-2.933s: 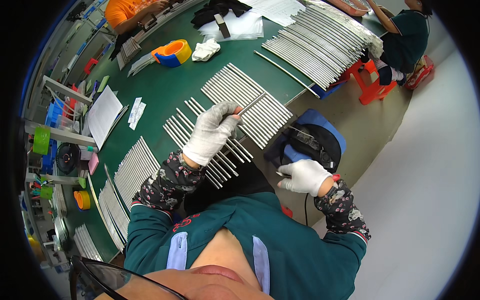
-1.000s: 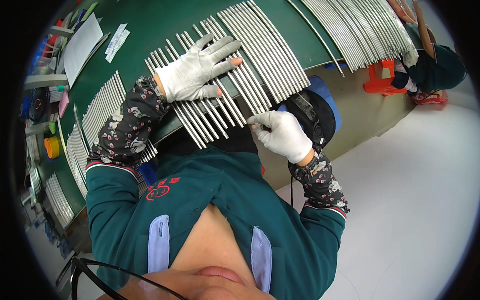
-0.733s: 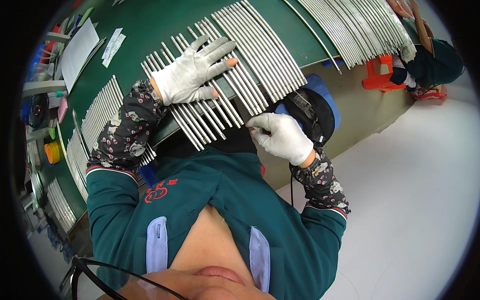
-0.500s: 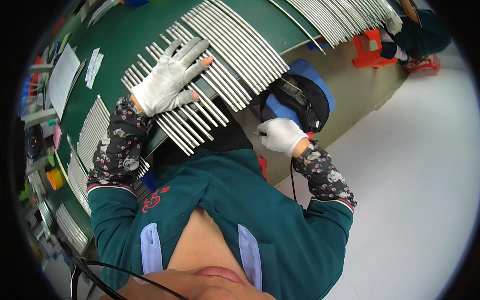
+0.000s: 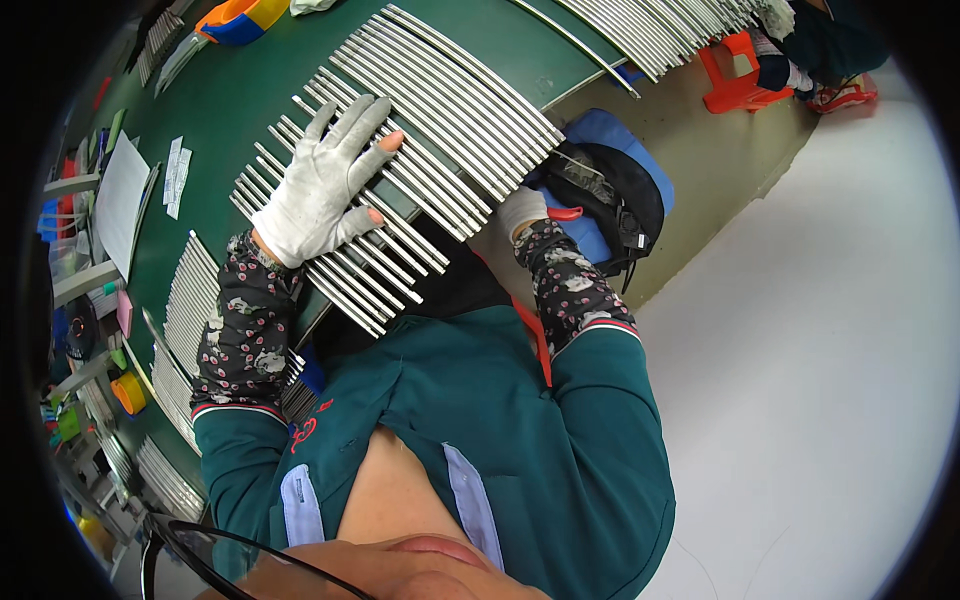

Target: The recorder is sorting thin metal rods by checking them individually and placing them into organized stacks on an assembly table.

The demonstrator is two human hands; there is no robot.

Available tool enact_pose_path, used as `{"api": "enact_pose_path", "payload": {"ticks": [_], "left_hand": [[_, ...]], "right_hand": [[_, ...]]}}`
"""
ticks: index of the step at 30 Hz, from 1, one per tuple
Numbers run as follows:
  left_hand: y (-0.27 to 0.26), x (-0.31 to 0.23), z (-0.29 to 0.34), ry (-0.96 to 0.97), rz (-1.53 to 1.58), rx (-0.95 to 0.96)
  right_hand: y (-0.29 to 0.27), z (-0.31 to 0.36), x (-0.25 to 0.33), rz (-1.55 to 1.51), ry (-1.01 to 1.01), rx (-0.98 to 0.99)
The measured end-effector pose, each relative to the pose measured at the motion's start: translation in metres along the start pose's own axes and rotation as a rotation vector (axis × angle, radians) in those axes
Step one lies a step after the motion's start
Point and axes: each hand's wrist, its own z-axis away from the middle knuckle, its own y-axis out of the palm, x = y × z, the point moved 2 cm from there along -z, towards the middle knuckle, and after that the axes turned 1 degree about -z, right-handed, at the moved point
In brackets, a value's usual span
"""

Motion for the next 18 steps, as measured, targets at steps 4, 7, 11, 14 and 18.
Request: {"api": "enact_pose_path", "payload": {"ticks": [4, 7, 11, 14, 18], "left_hand": [[0.0, 0.006, -0.003, 0.003, 0.013, 0.0], [0.0, 0.007, 0.001, -0.001, 0.017, -0.009], [-0.001, 0.005, 0.002, -0.018, -0.008, 0.013], [-0.002, 0.003, 0.003, -0.018, -0.013, 0.012], [-0.001, 0.002, 0.003, -0.013, 0.0, 0.0]], "right_hand": [[0.029, -0.013, -0.043, 0.182, 0.155, 0.044], [0.04, -0.022, -0.046, 0.32, 0.263, 0.088], [0.041, -0.026, -0.044, 0.515, 0.416, 0.128], [0.039, -0.023, -0.044, 0.663, 0.537, 0.152], [0.029, -0.014, -0.047, 0.865, 0.706, 0.182]]}}
